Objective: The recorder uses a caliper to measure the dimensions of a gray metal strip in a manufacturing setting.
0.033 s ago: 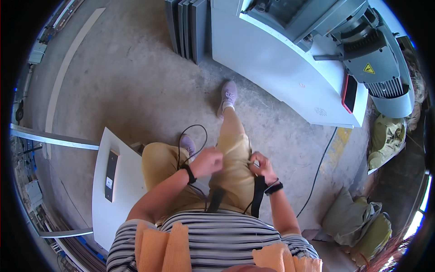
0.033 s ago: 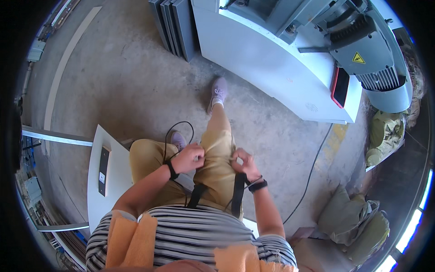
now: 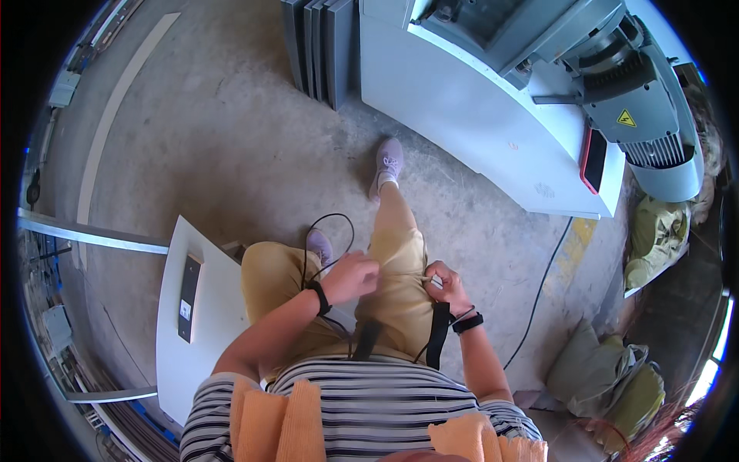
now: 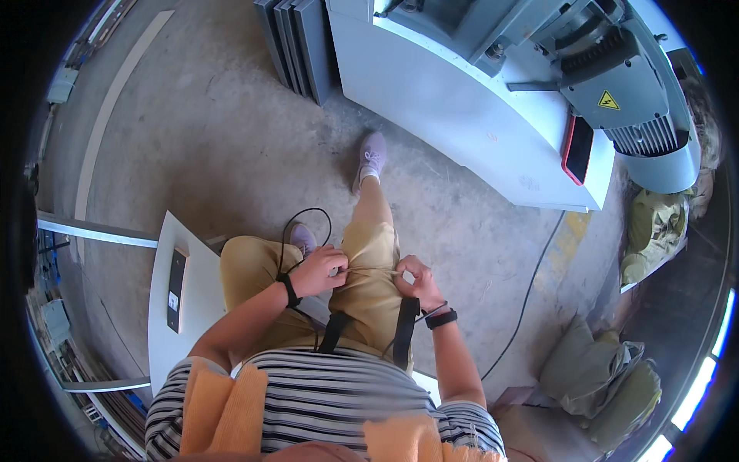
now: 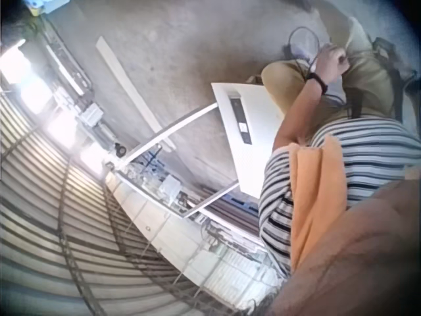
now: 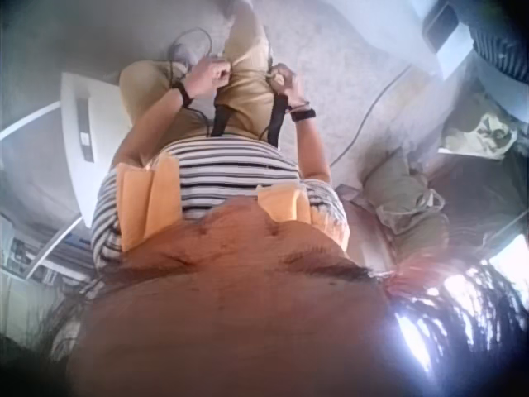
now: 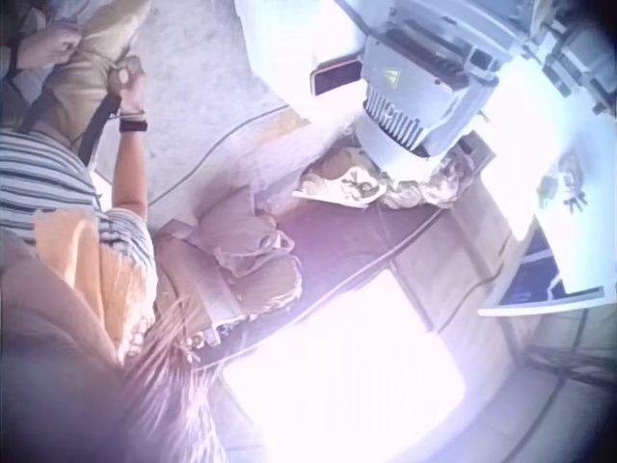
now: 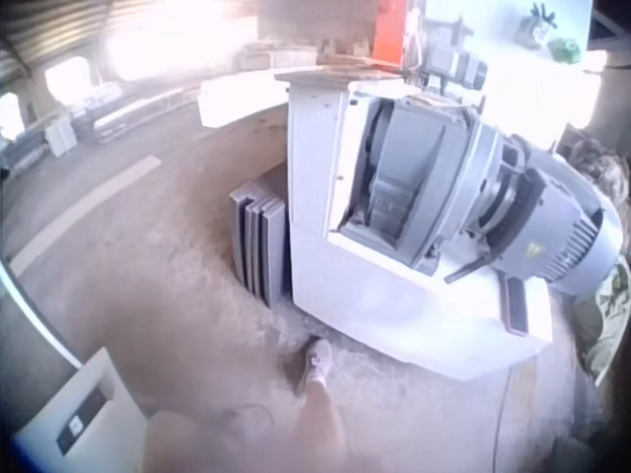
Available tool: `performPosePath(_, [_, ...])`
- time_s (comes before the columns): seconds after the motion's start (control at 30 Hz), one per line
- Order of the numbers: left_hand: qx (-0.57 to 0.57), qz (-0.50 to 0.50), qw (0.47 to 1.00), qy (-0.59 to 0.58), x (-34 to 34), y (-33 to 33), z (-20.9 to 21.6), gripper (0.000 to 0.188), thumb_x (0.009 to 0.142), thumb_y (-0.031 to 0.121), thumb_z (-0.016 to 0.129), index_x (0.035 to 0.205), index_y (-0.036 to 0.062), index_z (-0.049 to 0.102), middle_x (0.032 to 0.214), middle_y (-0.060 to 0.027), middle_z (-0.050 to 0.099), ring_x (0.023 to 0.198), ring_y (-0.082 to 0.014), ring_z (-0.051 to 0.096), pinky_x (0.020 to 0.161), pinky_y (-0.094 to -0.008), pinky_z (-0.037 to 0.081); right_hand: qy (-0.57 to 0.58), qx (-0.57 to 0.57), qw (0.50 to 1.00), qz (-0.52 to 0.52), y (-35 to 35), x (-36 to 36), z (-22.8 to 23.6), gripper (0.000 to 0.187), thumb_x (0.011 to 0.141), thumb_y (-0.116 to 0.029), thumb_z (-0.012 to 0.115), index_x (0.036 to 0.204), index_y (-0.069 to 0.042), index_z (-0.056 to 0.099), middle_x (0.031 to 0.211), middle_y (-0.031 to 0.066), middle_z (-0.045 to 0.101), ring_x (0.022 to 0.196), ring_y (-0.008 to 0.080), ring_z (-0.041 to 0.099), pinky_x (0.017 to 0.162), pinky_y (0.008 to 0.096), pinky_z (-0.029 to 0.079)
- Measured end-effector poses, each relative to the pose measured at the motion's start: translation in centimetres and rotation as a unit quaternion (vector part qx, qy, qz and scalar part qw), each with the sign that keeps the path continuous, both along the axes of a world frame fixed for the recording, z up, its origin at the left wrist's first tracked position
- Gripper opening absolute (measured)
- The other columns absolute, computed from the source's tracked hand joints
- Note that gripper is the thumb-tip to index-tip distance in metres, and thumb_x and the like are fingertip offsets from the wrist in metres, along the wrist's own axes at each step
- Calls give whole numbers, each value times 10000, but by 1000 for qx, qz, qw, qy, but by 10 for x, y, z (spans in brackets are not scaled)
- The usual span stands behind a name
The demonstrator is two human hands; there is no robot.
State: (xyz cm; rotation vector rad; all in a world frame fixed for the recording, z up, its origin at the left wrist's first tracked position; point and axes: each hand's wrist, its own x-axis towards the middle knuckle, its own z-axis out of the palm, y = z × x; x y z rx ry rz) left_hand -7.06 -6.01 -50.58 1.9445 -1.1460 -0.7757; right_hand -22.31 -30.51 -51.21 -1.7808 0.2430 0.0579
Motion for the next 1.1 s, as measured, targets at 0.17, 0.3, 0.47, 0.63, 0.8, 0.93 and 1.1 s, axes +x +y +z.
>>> performPosePath(0.17, [123, -27, 989, -72, 0, -13, 2, 159, 754, 158, 649, 906, 140, 602, 930, 7, 639, 995, -251, 553, 815, -451, 403, -74, -178, 980, 50, -30, 3, -14, 203, 689, -6, 666, 874, -37, 587, 856, 124, 609, 879, 342, 601, 831, 402, 482])
performPosePath(0.3, [169, -32, 980, -100, -12, -25, 2, 258, 762, 146, 641, 1018, 144, 607, 1005, -16, 651, 1029, -258, 566, 815, -451, 421, -96, -297, 947, 73, -43, 7, -18, 190, 724, -34, 667, 902, -26, 602, 889, 126, 649, 906, 325, 646, 859, 387, 499])
performPosePath(0.47, [-22, 63, 972, 225, 24, 9, 19, 258, 858, 152, 621, 1104, 79, 605, 1012, -43, 630, 952, -175, 591, 812, -316, 481, 28, -103, 994, -12, -30, -26, 16, 105, 802, -62, 632, 883, 5, 632, 852, 132, 686, 850, 275, 684, 771, 339, 521])
performPosePath(0.63, [-353, 505, 668, 417, 172, 95, 81, 170, 956, 211, 563, 1096, 118, 593, 1092, -48, 623, 1007, -162, 586, 876, -311, 479, -73, -182, 970, -146, -27, 22, 59, 62, 829, -8, 579, 881, -11, 611, 843, 127, 661, 780, 295, 659, 715, 339, 504])
performPosePath(0.8, [-394, 483, 757, 193, 219, 201, 160, 297, 971, 202, 548, 1252, 107, 564, 1151, -67, 636, 1095, -198, 594, 975, -345, 458, -142, -251, 958, -2, 11, 113, 50, 141, 846, -71, 601, 978, -28, 575, 962, 154, 606, 876, 341, 623, 772, 419, 499])
performPosePath(0.93, [58, 330, 939, -72, 221, 205, 161, 304, 936, 134, 567, 1231, 61, 558, 1009, -48, 654, 963, -153, 626, 910, -310, 479, -67, -425, 873, 228, 46, 163, 13, 200, 839, -142, 602, 1018, -56, 577, 967, 118, 594, 974, 319, 600, 867, 487, 450])
performPosePath(1.1, [271, 197, 885, 324, 208, 182, -33, 350, 922, 303, 574, 1218, 115, 583, 1041, -14, 657, 927, -133, 628, 760, -297, 510, -58, -488, 843, 219, 92, 193, -66, 191, 834, -168, 593, 998, -74, 568, 977, 107, 607, 966, 320, 609, 859, 502, 451])
